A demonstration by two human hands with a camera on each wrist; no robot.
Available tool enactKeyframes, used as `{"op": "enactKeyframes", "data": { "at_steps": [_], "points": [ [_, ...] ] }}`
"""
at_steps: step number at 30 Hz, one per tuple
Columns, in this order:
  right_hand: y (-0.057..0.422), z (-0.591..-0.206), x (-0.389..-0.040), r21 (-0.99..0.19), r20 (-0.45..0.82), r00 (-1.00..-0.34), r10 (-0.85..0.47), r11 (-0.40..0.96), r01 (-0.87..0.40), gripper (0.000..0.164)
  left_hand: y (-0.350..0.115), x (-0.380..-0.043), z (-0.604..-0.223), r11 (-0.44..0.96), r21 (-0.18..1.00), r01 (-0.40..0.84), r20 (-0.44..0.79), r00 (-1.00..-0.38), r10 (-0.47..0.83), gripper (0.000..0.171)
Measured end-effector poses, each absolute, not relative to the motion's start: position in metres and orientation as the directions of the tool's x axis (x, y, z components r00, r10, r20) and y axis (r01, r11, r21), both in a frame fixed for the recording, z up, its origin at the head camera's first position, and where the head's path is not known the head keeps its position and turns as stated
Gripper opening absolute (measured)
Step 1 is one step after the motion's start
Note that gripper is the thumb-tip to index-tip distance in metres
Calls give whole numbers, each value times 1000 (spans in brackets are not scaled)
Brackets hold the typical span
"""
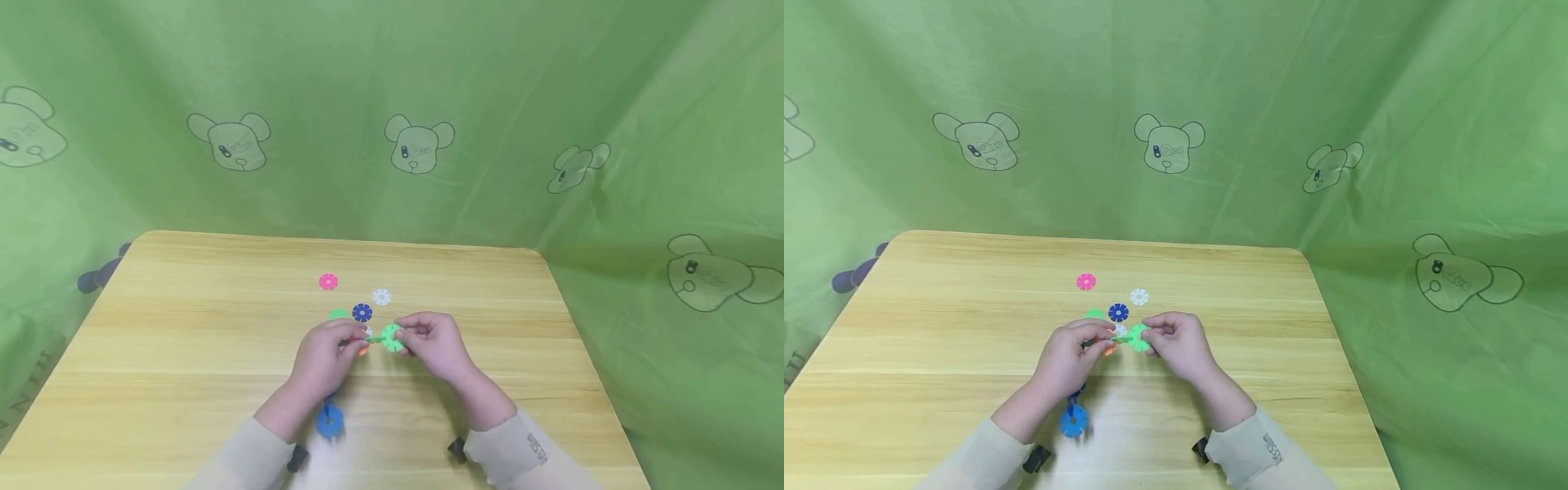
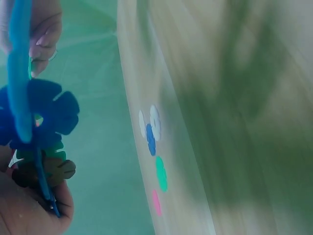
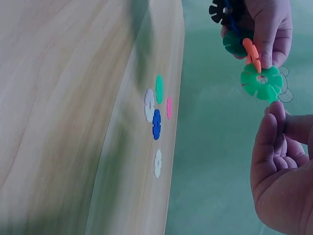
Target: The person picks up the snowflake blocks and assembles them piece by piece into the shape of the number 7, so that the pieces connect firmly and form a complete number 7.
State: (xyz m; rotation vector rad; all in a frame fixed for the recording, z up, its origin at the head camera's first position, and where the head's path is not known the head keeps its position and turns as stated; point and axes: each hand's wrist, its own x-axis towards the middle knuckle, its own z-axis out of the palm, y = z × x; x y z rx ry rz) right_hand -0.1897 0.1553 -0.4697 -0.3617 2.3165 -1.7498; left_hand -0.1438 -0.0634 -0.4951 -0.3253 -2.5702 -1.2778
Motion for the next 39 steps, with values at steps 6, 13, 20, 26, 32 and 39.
{"op": "enactKeyframes", "data": {
  "at_steps": [6, 13, 20, 26, 32, 39],
  "points": [
    [152, -471, -190, -971, -37, -957, -288, 237, -34, 16, -63, -144, -495, 609, 715, 343, 377, -923, 78, 5],
    [150, -470, -189, -977, -31, -955, -295, 209, -33, 15, -63, -141, -498, 640, 671, 375, 439, -896, 65, 7],
    [146, -465, -186, -979, -23, -964, -266, 202, -33, 14, -62, -139, -499, 664, 623, 413, 505, -861, 62, 8],
    [139, -461, -181, -980, -10, -974, -228, 198, -36, 14, -61, -139, -498, 669, 585, 459, 577, -815, 54, 7],
    [137, -460, -184, -983, -28, -974, -225, 183, -14, 15, -62, -141, -496, 672, 567, 476, 610, -791, 45, 9],
    [145, -468, -185, -979, -73, -960, -271, 204, 16, 18, -63, -142, -493, 674, 595, 438, 507, -855, 108, 8]
  ]
}}
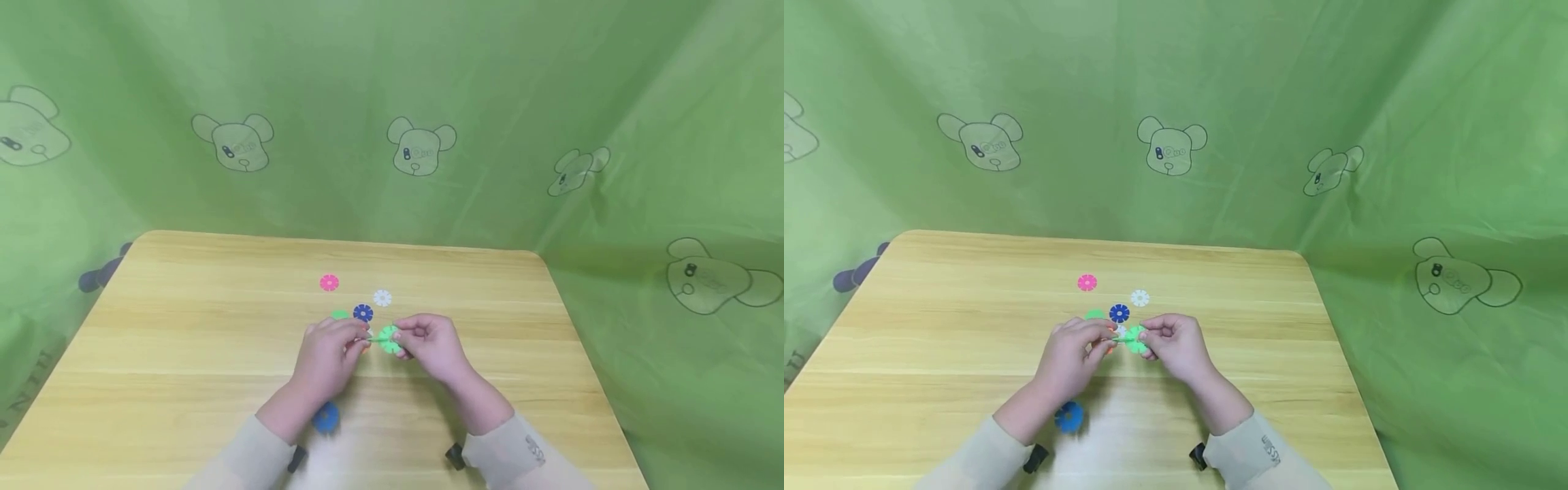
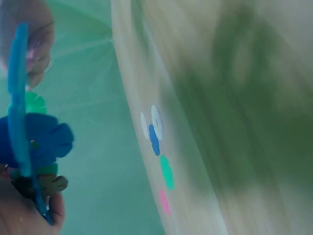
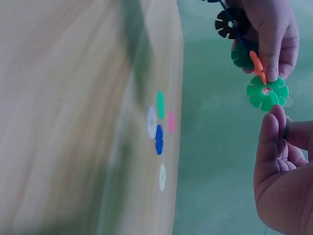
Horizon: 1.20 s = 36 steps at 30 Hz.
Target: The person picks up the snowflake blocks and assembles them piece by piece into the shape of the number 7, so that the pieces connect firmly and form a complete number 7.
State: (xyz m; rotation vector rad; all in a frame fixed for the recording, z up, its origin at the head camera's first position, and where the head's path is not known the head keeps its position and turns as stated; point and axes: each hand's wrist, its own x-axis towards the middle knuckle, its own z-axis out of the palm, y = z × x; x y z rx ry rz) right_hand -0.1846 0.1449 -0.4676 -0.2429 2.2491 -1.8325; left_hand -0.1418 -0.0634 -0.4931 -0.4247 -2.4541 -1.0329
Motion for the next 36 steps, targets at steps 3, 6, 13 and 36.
{"op": "enactKeyframes", "data": {
  "at_steps": [3, 6, 13, 36],
  "points": [
    [145, -471, -184, -979, -82, -959, -270, 201, 27, 19, -63, -144, -492, 676, 609, 414, 452, -882, 132, 11],
    [142, -473, -182, -981, -89, -961, -261, 190, 39, 20, -63, -145, -490, 676, 619, 399, 412, -898, 152, 12],
    [140, -473, -182, -984, -76, -958, -277, 178, 26, 20, -66, -146, -487, 694, 598, 401, 404, -899, 171, 11],
    [152, -482, -254, -831, 112, -985, -129, 532, -164, 24, -73, -143, -490, 690, 614, 384, 390, -907, 157, 9]
  ]
}}
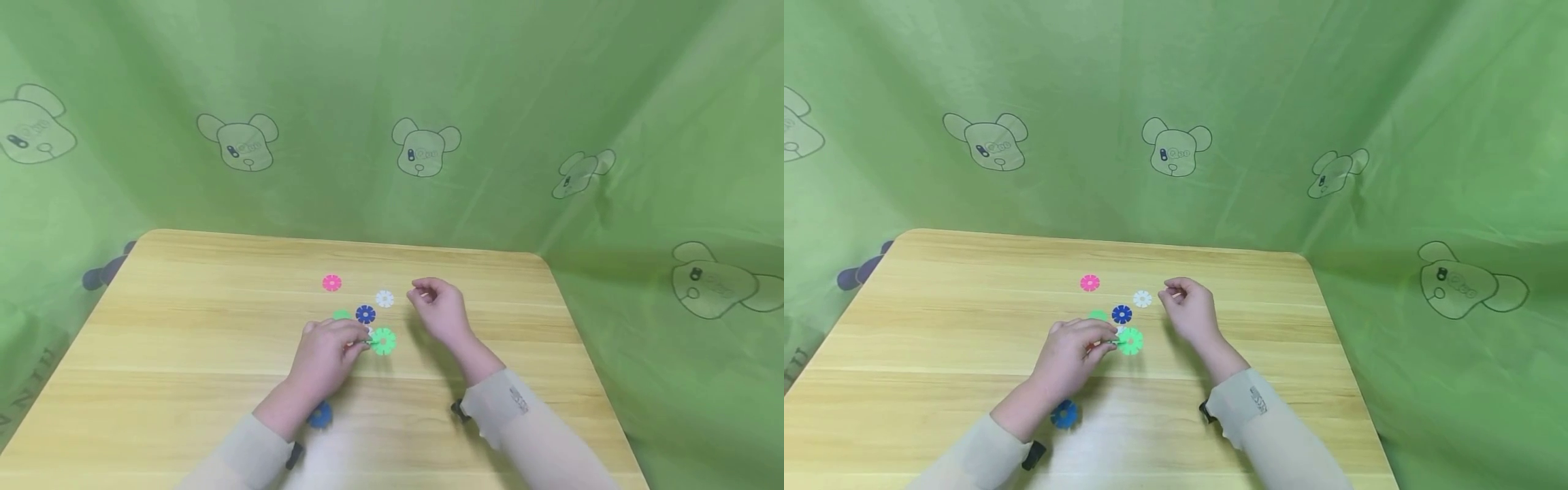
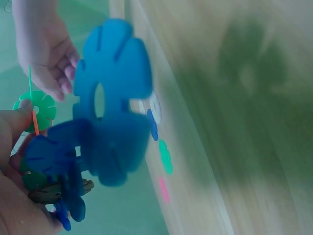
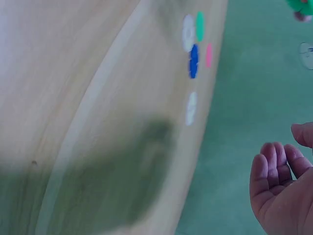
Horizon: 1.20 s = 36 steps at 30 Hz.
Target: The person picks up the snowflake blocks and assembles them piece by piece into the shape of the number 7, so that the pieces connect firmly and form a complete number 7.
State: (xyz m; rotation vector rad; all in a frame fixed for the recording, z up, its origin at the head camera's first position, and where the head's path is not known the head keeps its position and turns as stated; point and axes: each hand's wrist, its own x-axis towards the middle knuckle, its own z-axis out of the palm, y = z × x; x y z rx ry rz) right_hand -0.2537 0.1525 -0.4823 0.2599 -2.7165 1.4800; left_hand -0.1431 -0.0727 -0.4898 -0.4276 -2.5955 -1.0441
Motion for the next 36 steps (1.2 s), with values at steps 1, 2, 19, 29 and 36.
{"op": "enactKeyframes", "data": {
  "at_steps": [1, 2, 19, 29, 36],
  "points": [
    [151, -485, -257, -819, 109, -985, -131, 550, -164, 25, -73, -143, -490, 692, 612, 383, 390, -907, 157, 9],
    [149, -488, -261, -807, 107, -985, -135, 567, -165, 27, -74, -143, -491, 692, 611, 383, 392, -907, 156, 9],
    [127, -529, -289, -644, -85, -977, -196, 759, -96, 56, -78, -144, -495, 697, 606, 383, 400, -904, 148, 11],
    [114, -544, -295, -498, -133, -970, -202, 860, -111, 57, -77, -144, -498, 700, 605, 380, 397, -906, 148, 12],
    [108, -545, -293, -447, -146, -975, -170, 890, -88, 53, -77, -144, -499, 708, 597, 378, 391, -907, 155, 11]
  ]
}}
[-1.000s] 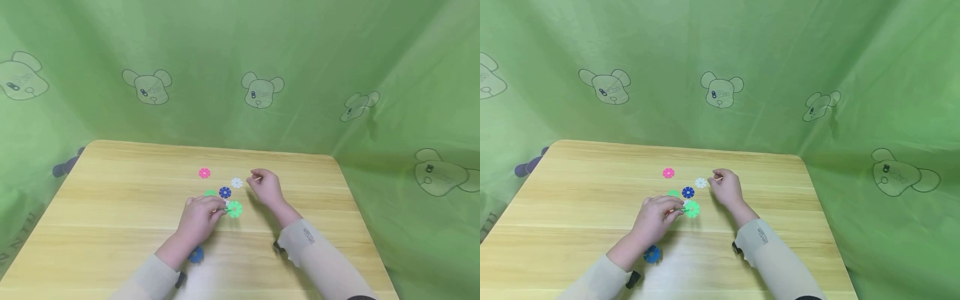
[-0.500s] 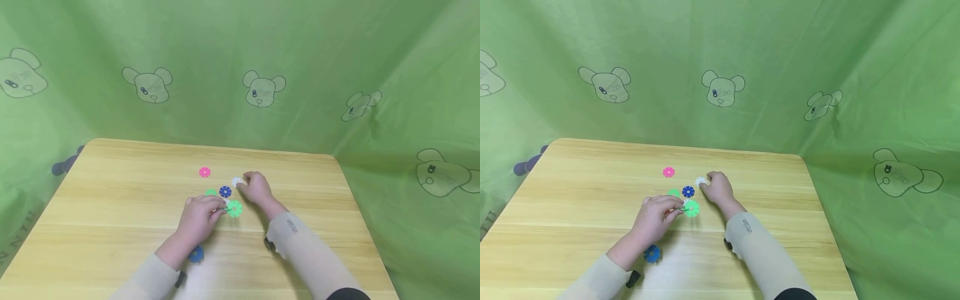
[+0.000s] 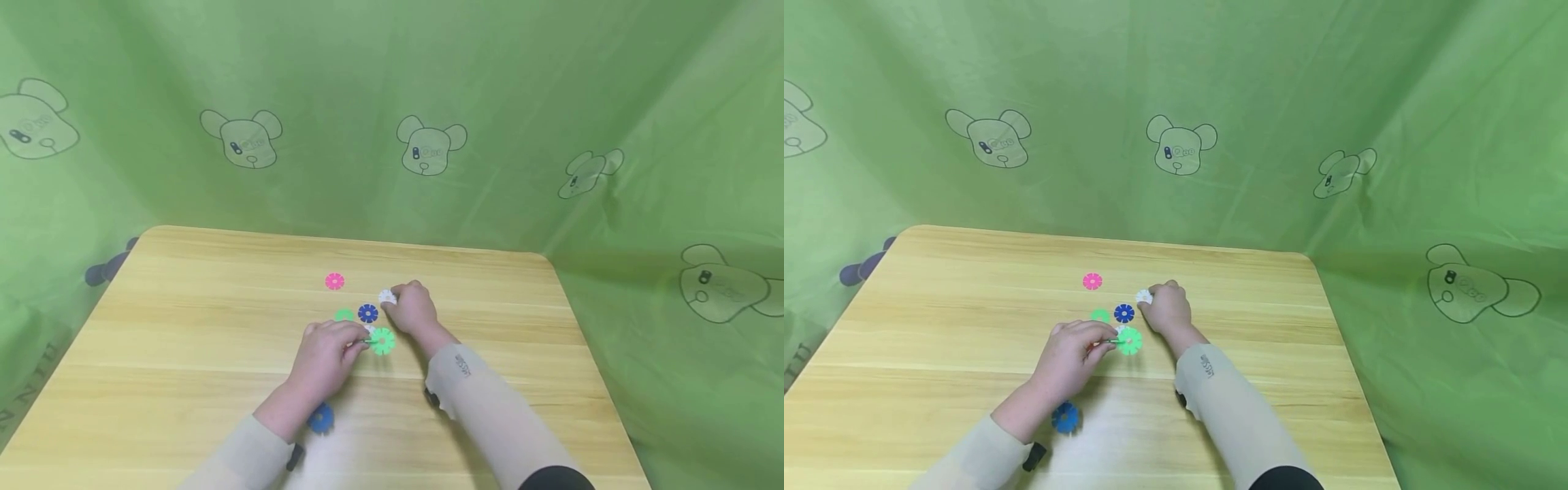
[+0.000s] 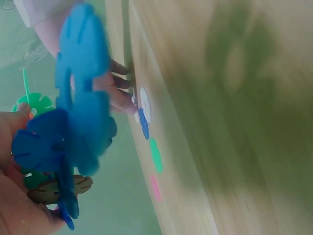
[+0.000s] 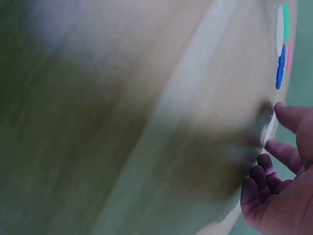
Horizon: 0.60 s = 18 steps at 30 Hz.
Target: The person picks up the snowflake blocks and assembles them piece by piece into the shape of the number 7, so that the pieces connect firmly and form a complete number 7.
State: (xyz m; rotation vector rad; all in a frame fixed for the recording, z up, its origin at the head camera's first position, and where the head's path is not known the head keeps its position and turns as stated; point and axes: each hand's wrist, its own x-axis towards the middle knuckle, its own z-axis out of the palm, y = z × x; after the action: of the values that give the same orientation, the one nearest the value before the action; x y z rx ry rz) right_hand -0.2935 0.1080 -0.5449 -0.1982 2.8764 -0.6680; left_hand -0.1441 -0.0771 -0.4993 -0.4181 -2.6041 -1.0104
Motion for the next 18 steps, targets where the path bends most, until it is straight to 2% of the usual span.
{"op": "enactKeyframes", "data": {
  "at_steps": [5, 13, 18],
  "points": [
    [108, -544, -293, -454, -143, -977, -160, 888, -79, 50, -76, -144, -499, 707, 600, 374, 376, -912, 163, 10],
    [115, -546, -295, -565, -141, -981, -134, 825, -32, 46, -75, -144, -496, 704, 602, 376, 361, -915, 180, 9],
    [124, -548, -292, -620, -119, -984, -129, 784, -28, 35, -75, -144, -494, 701, 609, 370, 350, -919, 181, 9]
  ]
}}
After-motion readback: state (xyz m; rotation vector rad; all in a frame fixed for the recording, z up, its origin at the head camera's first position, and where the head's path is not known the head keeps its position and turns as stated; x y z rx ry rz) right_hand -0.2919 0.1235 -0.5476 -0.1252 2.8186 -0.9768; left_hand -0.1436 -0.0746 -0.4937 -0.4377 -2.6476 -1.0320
